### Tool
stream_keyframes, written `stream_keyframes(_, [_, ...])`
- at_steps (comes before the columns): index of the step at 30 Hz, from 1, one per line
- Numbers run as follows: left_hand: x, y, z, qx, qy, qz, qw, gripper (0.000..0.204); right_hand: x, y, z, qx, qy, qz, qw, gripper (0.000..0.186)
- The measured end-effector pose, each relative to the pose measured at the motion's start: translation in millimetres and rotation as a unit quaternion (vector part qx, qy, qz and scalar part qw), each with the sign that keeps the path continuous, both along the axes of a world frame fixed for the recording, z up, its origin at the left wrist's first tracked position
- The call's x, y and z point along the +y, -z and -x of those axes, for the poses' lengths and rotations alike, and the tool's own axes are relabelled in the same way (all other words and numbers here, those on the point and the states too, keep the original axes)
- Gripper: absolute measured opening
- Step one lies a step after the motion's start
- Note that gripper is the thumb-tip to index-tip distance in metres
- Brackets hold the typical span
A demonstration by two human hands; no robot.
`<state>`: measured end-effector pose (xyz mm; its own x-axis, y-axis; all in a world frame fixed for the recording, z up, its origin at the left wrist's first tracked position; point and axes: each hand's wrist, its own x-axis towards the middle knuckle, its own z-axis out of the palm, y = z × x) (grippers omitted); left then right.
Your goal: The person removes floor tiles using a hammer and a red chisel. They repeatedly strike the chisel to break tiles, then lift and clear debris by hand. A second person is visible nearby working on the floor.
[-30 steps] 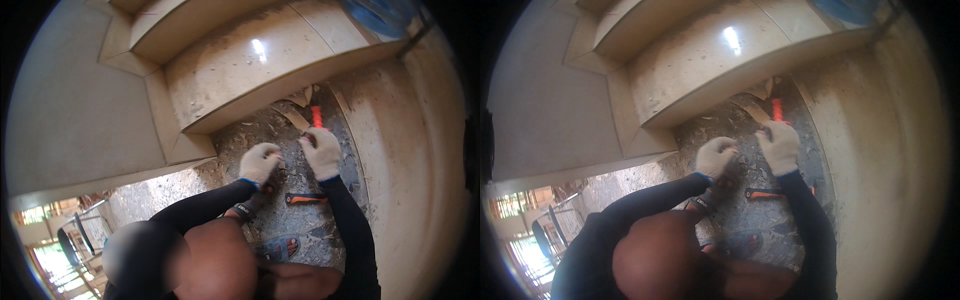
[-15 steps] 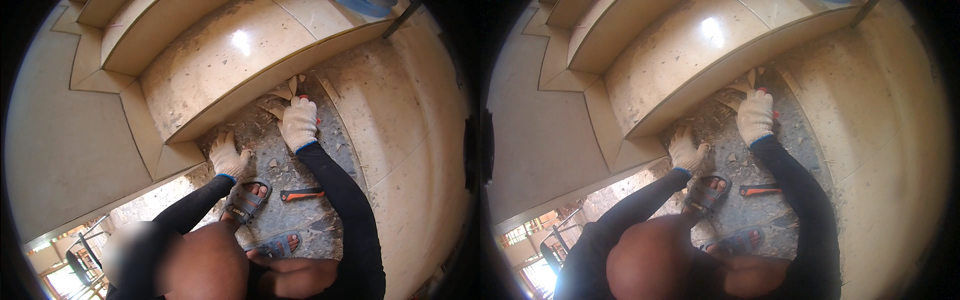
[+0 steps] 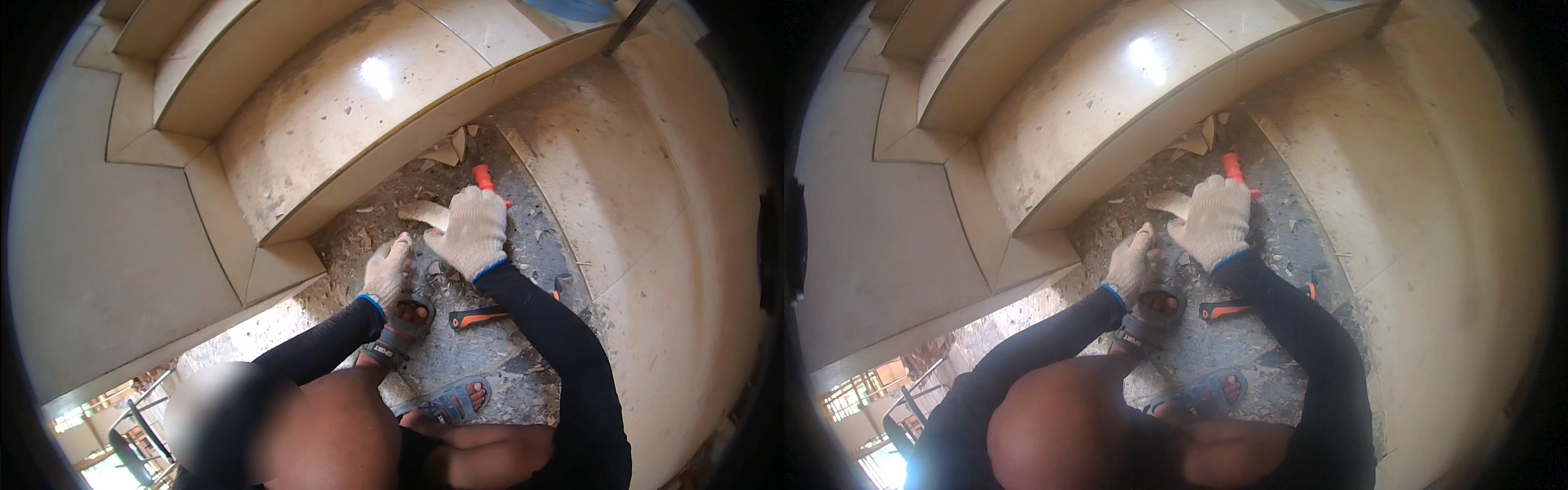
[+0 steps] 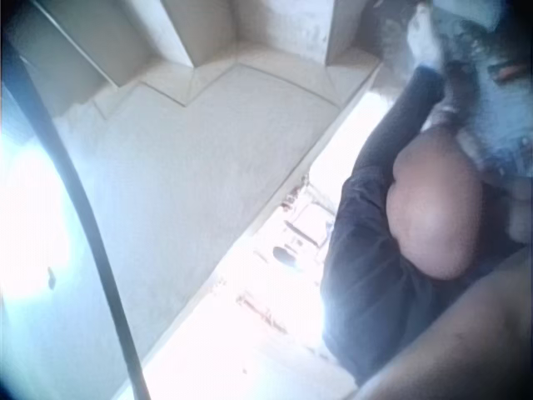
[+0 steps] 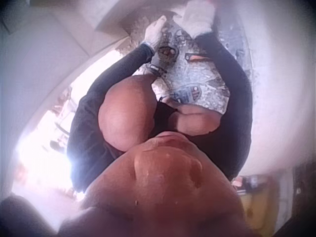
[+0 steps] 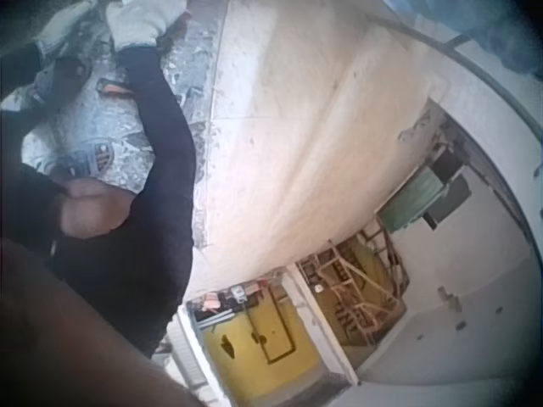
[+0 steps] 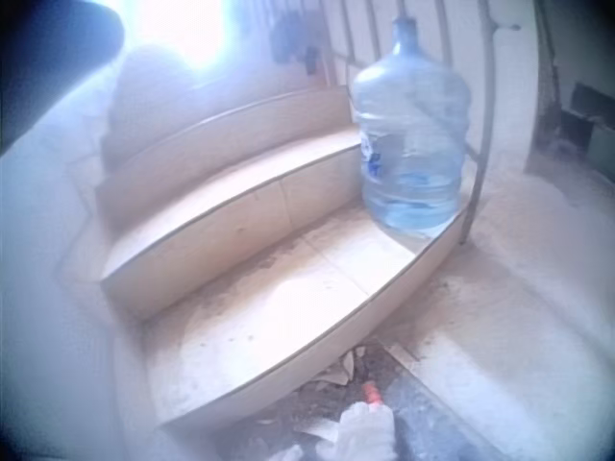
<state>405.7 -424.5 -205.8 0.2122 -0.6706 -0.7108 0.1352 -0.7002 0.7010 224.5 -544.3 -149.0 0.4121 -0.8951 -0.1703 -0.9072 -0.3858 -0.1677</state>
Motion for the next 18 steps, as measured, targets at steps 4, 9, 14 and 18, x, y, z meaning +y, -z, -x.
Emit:
stream_keyframes(4, [-3.1,6.7,10.3,0.284,-0.189,-0.051,0.939,0.042,17.1,-10.0,-1.8,-0.035,-0.064,-0.091,0.993,0.061])
stream_keyframes(9, [2.3,14.0,-3.8,0.235,-0.156,-0.013,0.959,0.033,-17.7,13.2,6.6,-0.163,0.063,0.066,0.982,0.044])
stream_keyframes(14, [5.7,8.8,-5.7,0.188,-0.171,-0.027,0.967,0.031,-76.3,51.6,27.2,0.021,0.164,-0.051,0.985,0.048])
stream_keyframes(18, [6.7,0.8,-9.9,0.120,-0.088,-0.039,0.988,0.031,-89.1,60.2,48.3,0.022,0.221,-0.036,0.974,0.042])
